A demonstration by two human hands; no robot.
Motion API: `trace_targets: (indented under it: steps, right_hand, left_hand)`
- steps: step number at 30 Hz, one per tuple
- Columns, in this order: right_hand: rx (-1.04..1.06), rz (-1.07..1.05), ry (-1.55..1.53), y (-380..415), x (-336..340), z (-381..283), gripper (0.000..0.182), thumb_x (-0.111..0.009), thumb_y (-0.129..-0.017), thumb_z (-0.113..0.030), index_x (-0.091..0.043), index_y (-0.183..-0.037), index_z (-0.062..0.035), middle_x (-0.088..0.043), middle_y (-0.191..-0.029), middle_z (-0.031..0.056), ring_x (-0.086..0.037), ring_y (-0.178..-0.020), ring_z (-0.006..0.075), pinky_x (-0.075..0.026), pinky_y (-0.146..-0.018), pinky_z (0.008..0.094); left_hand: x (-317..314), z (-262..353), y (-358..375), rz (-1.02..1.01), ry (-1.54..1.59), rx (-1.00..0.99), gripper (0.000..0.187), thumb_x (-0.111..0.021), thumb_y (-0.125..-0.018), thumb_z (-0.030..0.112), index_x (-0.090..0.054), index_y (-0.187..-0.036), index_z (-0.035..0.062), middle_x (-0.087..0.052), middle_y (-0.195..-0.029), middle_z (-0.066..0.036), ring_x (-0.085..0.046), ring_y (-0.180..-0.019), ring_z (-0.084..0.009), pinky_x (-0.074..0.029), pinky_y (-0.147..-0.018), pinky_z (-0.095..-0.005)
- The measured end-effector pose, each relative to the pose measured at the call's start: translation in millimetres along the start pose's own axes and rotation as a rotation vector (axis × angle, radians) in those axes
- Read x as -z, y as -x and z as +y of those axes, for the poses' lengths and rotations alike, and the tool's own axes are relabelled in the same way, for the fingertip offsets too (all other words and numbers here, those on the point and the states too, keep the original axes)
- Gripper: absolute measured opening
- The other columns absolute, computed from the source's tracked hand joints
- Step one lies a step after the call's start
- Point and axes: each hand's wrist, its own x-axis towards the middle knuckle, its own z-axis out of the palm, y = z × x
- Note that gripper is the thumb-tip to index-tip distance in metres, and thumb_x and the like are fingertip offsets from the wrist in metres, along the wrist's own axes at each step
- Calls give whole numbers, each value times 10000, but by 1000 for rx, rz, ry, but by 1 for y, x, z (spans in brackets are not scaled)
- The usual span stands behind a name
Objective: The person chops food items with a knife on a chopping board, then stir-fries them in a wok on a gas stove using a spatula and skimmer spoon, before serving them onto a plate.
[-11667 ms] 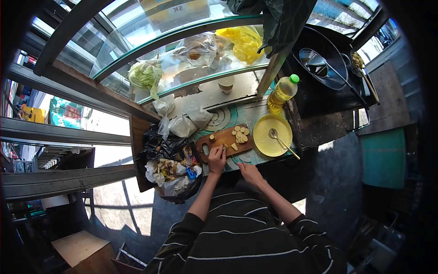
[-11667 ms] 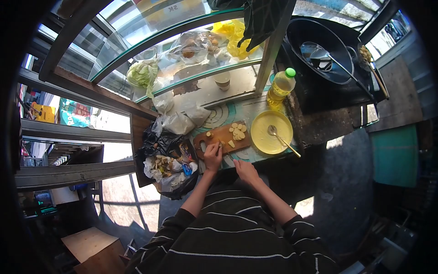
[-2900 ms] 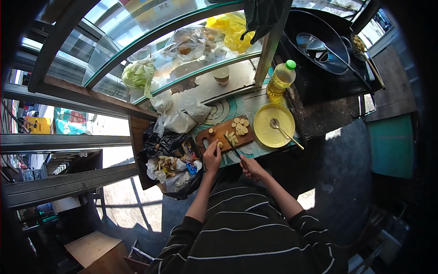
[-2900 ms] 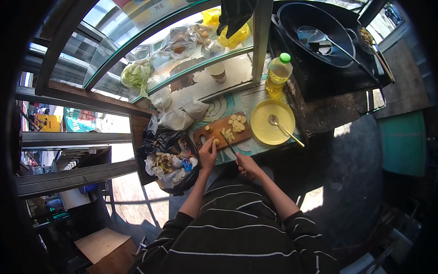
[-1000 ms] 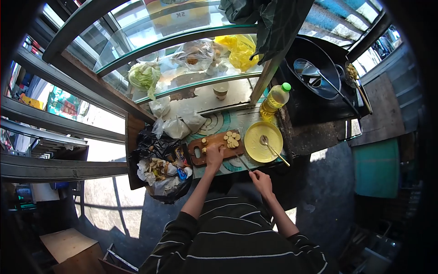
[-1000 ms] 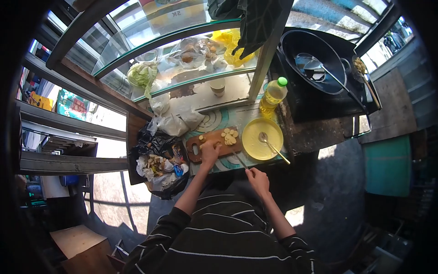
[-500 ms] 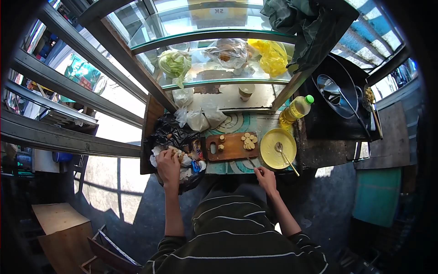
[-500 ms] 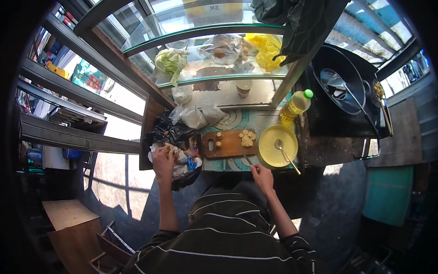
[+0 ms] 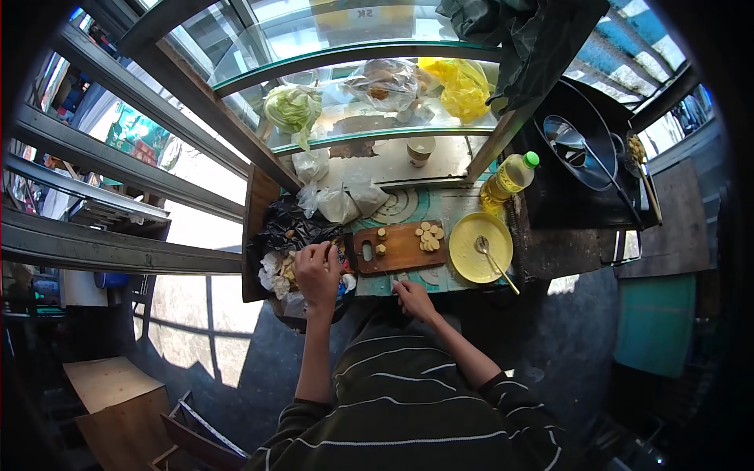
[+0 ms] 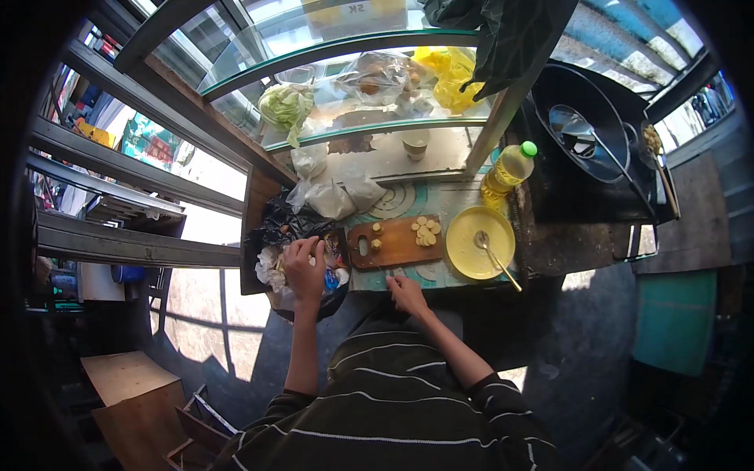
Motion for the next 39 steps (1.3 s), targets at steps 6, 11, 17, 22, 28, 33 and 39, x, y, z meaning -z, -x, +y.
trace_targets:
  steps: [6, 11, 17, 22, 28, 33, 39]
  right_hand:
    - [-87, 36, -209, -9, -6, 16, 372, -412, -901, -361, -548, -808, -28, -460, -550, 17, -452, -401, 104, -351, -368, 237]
    - [-96, 116, -229, -6, 15, 30, 378, -418, -900, -371, -554, -815, -29, -463, -549, 17, -443, -400, 106, -344, -366, 243]
    - [-72, 175, -195, -5, 26, 31, 378, -437, -890, -350, -566, -791, -9, -464, -523, 27, -429, -366, 105, -335, -349, 248]
    - [-49, 190, -174, -1, 23, 32, 401, -405, -896, -367, -550, -784, -11, -471, -530, 34, -454, -385, 119, -366, -373, 262]
    - [-53, 127, -50, 20, 20, 8, 386, -361, -916, -353, -493, -758, -27, -458, -529, 42, -473, -414, 132, -361, -391, 261]
    - [149, 235, 184, 10, 12, 37, 387, -365, -915, -335, -495, -767, -2, -491, -560, 124, -524, -502, 222, -390, -479, 329]
    - [147, 245, 245, 17, 10, 29, 392, -359, -914, -311, -510, -776, 23, -521, -629, 203, -538, -619, 351, -402, -577, 391]
  left_hand:
    - [-89, 28, 13, -328, 403, -88, 210, -606, -741, 86, -598, -938, 11, -546, -851, -125, -521, -847, -305, -423, -741, -376]
    - [-142, 14, 15, -260, 302, 12, 346, -626, -686, 26, -565, -1026, 4, -517, -954, -171, -521, -881, -327, -424, -780, -386]
    - [-167, 0, 19, -265, 304, 39, 281, -641, -682, 43, -596, -958, 10, -542, -888, -164, -540, -847, -332, -439, -752, -382]
    - [-151, 1, 30, -323, 302, -48, 218, -640, -687, 51, -616, -899, 4, -557, -858, -154, -555, -816, -324, -447, -729, -375]
    - [-140, 6, 54, -355, 312, -38, 233, -637, -711, 81, -619, -930, 3, -567, -863, -146, -563, -797, -307, -449, -714, -364]
    - [-139, 4, 57, -299, 313, -64, 227, -628, -726, 85, -622, -937, 1, -579, -821, -128, -567, -786, -293, -450, -697, -356]
    - [-143, -1, 59, -282, 359, -71, 211, -617, -729, 60, -629, -932, 3, -580, -781, -124, -562, -763, -287, -445, -682, -360]
